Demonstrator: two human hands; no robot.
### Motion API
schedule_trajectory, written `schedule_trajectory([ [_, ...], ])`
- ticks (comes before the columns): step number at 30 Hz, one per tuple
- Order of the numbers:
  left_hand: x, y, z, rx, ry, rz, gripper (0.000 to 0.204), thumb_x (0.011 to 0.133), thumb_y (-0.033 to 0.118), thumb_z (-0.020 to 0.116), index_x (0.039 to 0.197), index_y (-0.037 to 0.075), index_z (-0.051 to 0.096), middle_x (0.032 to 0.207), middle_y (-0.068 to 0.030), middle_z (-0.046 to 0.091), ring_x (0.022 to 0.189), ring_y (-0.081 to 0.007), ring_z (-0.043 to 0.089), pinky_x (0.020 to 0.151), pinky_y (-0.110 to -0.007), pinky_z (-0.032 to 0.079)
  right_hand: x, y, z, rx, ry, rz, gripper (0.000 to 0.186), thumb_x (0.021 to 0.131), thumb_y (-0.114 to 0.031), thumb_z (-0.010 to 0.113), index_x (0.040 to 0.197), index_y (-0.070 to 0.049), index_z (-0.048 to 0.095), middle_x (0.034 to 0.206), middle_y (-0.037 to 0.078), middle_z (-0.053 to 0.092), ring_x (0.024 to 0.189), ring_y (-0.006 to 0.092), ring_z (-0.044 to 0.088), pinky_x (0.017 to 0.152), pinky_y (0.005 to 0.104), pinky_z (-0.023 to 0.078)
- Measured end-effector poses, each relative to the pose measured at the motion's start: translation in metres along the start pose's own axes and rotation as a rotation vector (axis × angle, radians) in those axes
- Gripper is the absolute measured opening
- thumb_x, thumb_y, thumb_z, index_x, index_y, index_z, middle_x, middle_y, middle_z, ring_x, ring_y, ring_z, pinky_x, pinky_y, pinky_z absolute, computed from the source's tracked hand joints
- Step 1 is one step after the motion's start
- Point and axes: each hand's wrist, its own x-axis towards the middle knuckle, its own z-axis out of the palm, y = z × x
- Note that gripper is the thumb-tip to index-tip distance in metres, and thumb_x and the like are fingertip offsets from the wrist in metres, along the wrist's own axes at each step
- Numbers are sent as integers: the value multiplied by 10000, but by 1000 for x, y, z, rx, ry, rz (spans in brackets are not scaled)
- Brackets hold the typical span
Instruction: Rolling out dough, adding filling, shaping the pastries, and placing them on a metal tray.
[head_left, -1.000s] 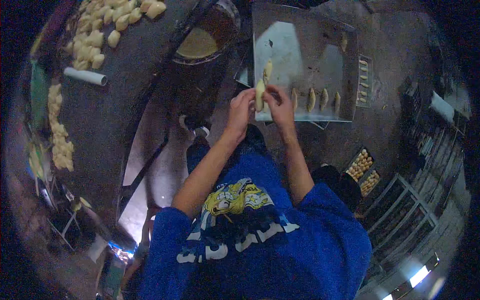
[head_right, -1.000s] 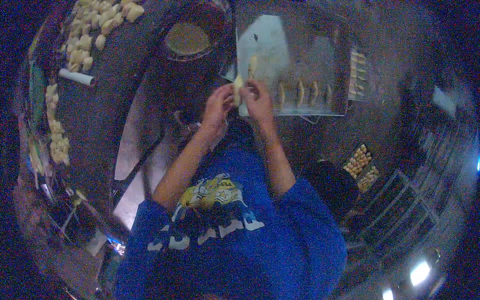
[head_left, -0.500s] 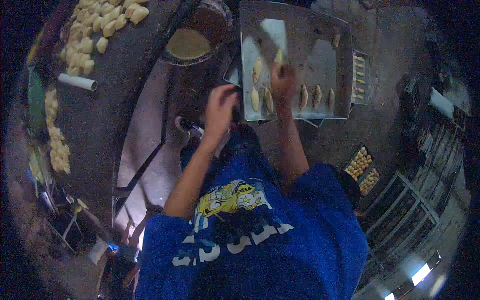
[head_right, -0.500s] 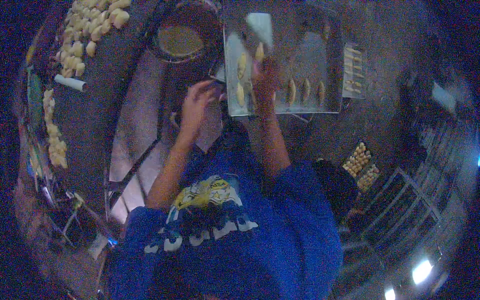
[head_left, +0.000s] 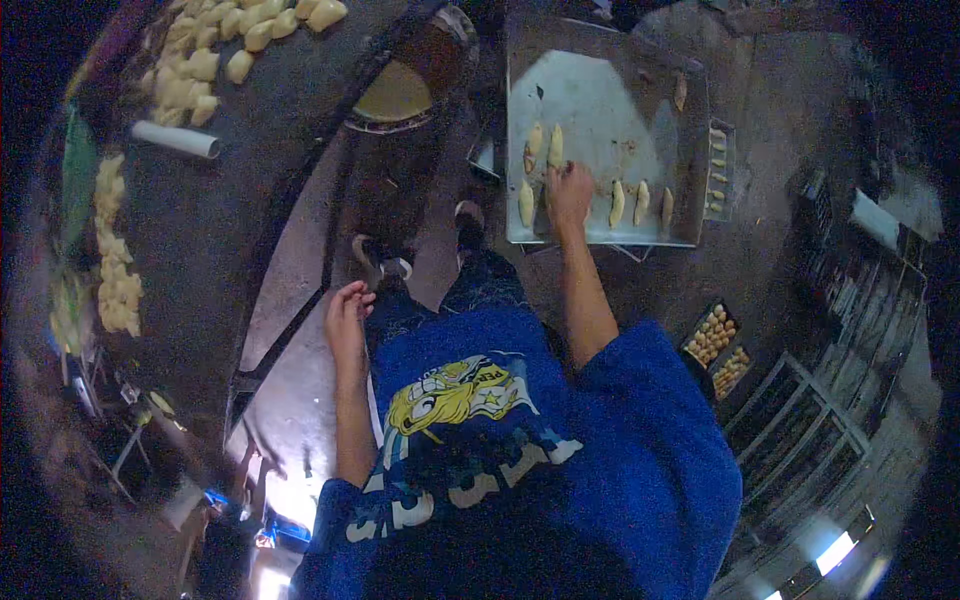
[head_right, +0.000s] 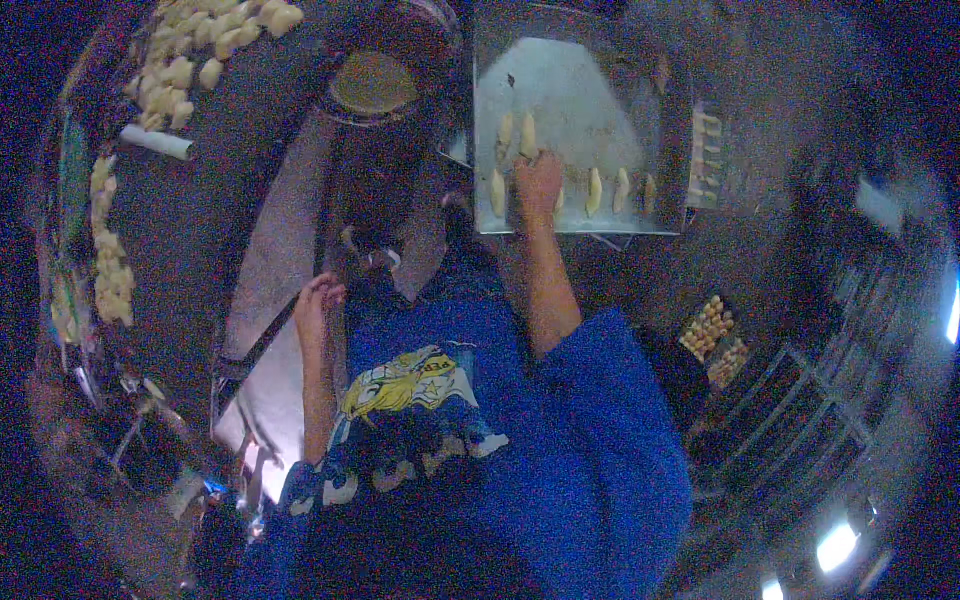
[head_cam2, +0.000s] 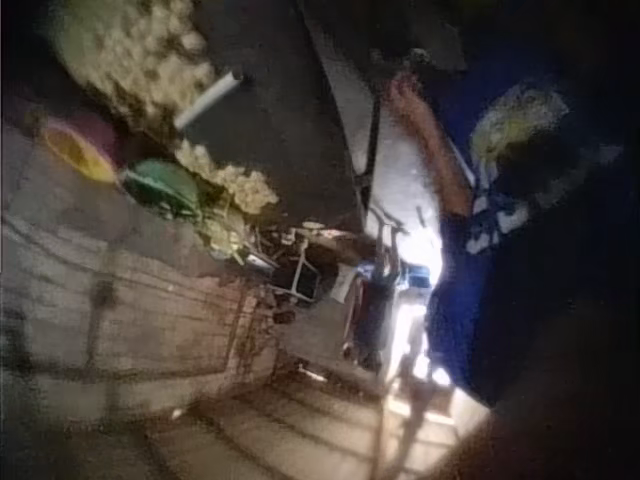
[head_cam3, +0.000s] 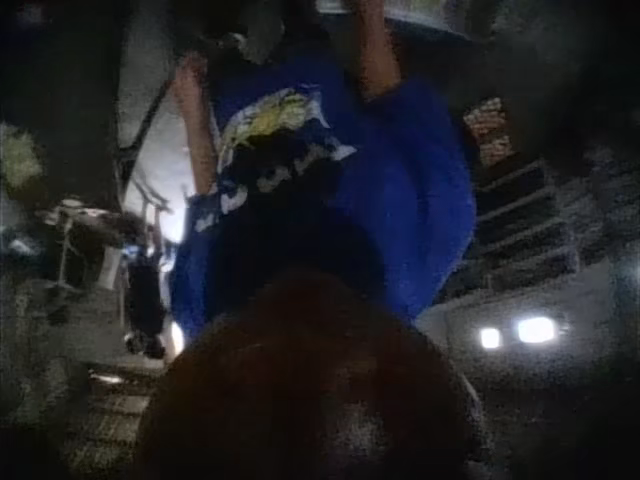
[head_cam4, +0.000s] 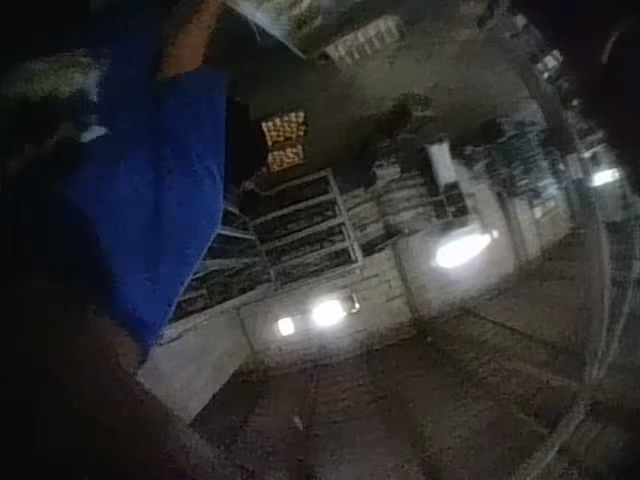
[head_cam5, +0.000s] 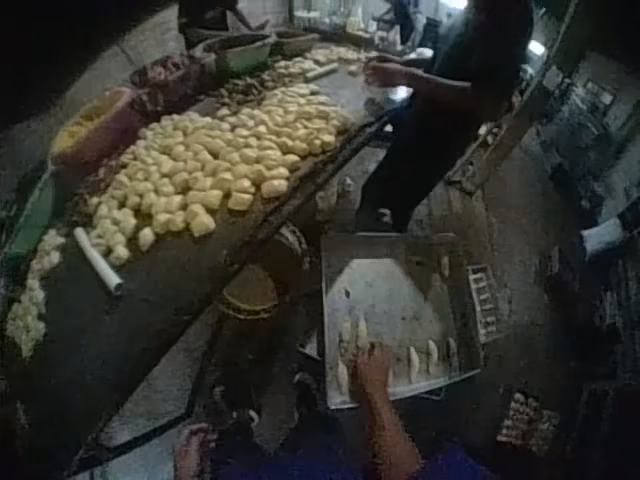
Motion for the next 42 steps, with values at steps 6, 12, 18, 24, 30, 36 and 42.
schedule_trajectory([
  [6,-41,43,-27,120,116,184,208,950,85,518,1120,3,606,1086,-76,637,925,-152,636,777,-263,499,-20,-50,-80,97,73,4,435,836,-297,670,1139,9,606,989,179,647,906,297,633,830,378,486],
  [12,-70,108,-161,372,765,632,172,886,29,594,1055,-1,611,1054,-113,636,895,-177,645,761,-310,516,-76,-267,-108,681,-268,-374,286,928,-141,601,1176,1,585,1063,82,647,957,176,611,860,295,482],
  [18,-43,79,-336,639,1329,409,337,807,167,690,1095,18,597,1036,-161,616,978,-333,599,879,-420,478,-206,-503,-30,727,-950,-991,255,838,-139,652,1067,-29,632,995,167,643,880,312,642,800,380,504],
  [24,15,49,-399,994,1355,175,416,784,273,699,1094,12,604,1099,-214,590,1000,-389,573,864,-446,477,-305,-588,22,659,-1047,-1191,227,843,-145,621,1029,-16,641,974,197,641,908,377,626,806,437,500],
  [30,13,58,-413,558,1282,176,220,775,203,720,907,33,678,872,-135,650,807,-280,639,724,-416,503,-317,-586,24,618,-1084,-1134,228,871,-124,639,1060,3,631,960,146,665,854,232,668,760,321,520],
  [36,-19,119,-361,-51,1092,456,209,823,114,687,1000,4,679,907,-95,682,835,-192,655,740,-306,503,-296,-595,9,683,-1126,-964,242,896,-143,629,1090,2,626,985,116,673,870,172,650,788,287,509],
  [42,-19,179,-228,-780,428,511,279,913,89,571,1141,-65,611,1019,-91,656,908,-156,634,809,-280,500,-231,-560,-30,1044,-1160,-524,355,873,-209,684,1134,22,613,1070,130,674,949,181,650,841,322,513],
])
